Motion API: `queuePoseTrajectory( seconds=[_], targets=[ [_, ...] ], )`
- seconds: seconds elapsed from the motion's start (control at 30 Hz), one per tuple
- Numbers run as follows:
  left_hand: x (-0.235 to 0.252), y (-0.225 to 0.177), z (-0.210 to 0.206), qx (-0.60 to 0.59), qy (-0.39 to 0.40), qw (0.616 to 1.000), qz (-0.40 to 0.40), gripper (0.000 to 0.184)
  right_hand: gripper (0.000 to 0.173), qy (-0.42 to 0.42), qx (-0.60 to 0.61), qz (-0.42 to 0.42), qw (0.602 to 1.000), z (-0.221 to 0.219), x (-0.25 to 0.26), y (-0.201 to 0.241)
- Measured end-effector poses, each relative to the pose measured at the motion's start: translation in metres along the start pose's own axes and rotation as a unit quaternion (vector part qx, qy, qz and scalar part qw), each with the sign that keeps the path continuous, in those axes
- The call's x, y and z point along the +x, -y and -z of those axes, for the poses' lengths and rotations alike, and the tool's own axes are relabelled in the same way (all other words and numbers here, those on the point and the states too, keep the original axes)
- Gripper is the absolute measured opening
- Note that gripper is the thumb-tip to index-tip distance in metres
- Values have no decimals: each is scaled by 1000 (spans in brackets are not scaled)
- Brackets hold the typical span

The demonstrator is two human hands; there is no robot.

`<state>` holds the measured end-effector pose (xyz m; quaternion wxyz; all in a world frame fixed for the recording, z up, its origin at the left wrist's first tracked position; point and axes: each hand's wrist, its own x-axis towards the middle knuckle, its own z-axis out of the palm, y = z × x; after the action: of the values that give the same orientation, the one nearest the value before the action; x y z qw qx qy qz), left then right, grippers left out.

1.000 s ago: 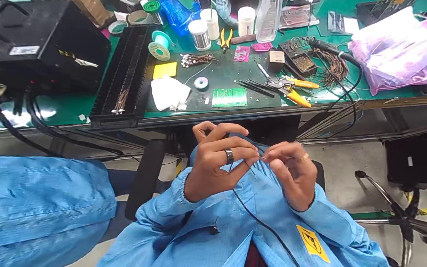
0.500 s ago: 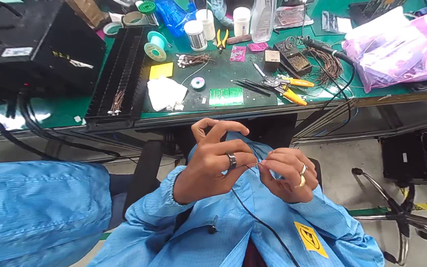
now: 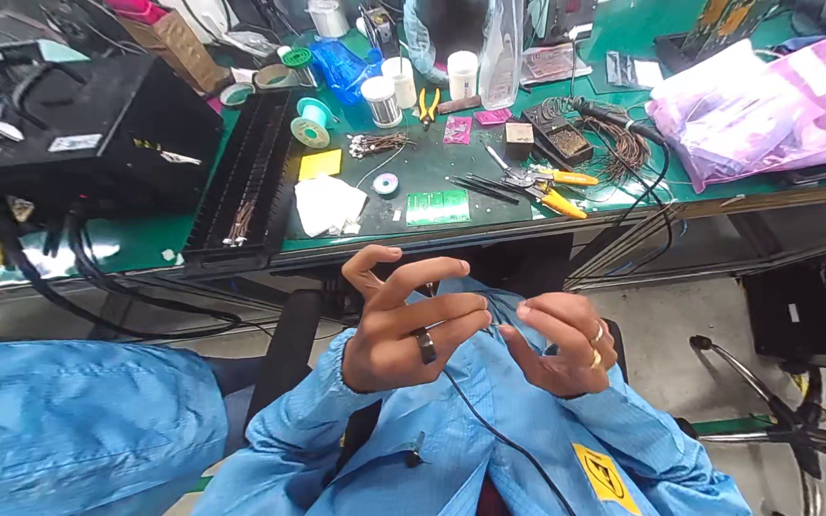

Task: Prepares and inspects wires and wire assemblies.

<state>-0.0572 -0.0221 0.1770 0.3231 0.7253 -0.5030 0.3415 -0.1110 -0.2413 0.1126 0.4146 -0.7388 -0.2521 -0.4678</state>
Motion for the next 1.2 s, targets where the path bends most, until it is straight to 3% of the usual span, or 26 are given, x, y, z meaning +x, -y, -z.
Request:
queuePoseTrajectory(
  seconds=[0.1, 0.23, 0.3, 0.33, 0.37, 0.4, 0.43, 0.47, 0.5, 0.53, 0.63, 0.7, 0.8, 1.03, 1.2],
  targets=[
    [3, -2, 0, -29, 16, 999, 12, 7, 24, -16, -42, 62, 997, 2, 2, 5],
    [4, -1, -5, -46, 19, 999, 9, 7, 17, -9, -32, 75, 997, 2, 5, 6],
    [3, 0, -7, -45, 15, 999, 1, 8, 11, 2, 21, 19, 1000, 0, 4, 9],
    [2, 0, -9, -33, 8, 999, -9, 9, 7, 17, 94, -56, 994, -1, 4, 14],
    [1, 1, -10, -5, -4, 1000, -25, 10, 3, 35, 200, -161, 966, -1, 5, 19],
    [-1, 1, -11, 41, -13, 998, -47, 11, 6, 45, 323, -281, 902, -1, 6, 22],
    [-3, 0, -11, 84, -18, 994, -70, 12, 10, 44, 435, -394, 809, -1, 7, 24],
    [-4, 0, -11, 109, -21, 990, -87, 14, 13, 45, 505, -460, 729, 0, 7, 23],
    [-5, 1, -12, 116, -26, 989, -91, 14, 14, 49, 532, -475, 699, 2, 7, 21],
    [-5, 4, -14, 111, -33, 990, -84, 14, 13, 52, 518, -449, 727, 6, 7, 17],
    [-5, 7, -15, 70, -59, 995, -40, 11, 16, 29, 237, -220, 946, 15, 3, 7],
    [-5, 7, -16, 61, -62, 996, -27, 10, 28, 16, 72, -80, 994, 20, 7, 7],
    [-4, 5, -21, 51, -55, 997, -21, 9, 31, 5, -47, 0, 999, 16, 13, 15],
    [-6, 3, -31, 34, -44, 998, -16, 9, 12, 15, -122, 12, 992, 9, 13, 10],
    [-16, 2, -36, -59, 53, 992, 94, 22, 11, 18, -207, 65, 976, 12, 8, -2]
  ],
)
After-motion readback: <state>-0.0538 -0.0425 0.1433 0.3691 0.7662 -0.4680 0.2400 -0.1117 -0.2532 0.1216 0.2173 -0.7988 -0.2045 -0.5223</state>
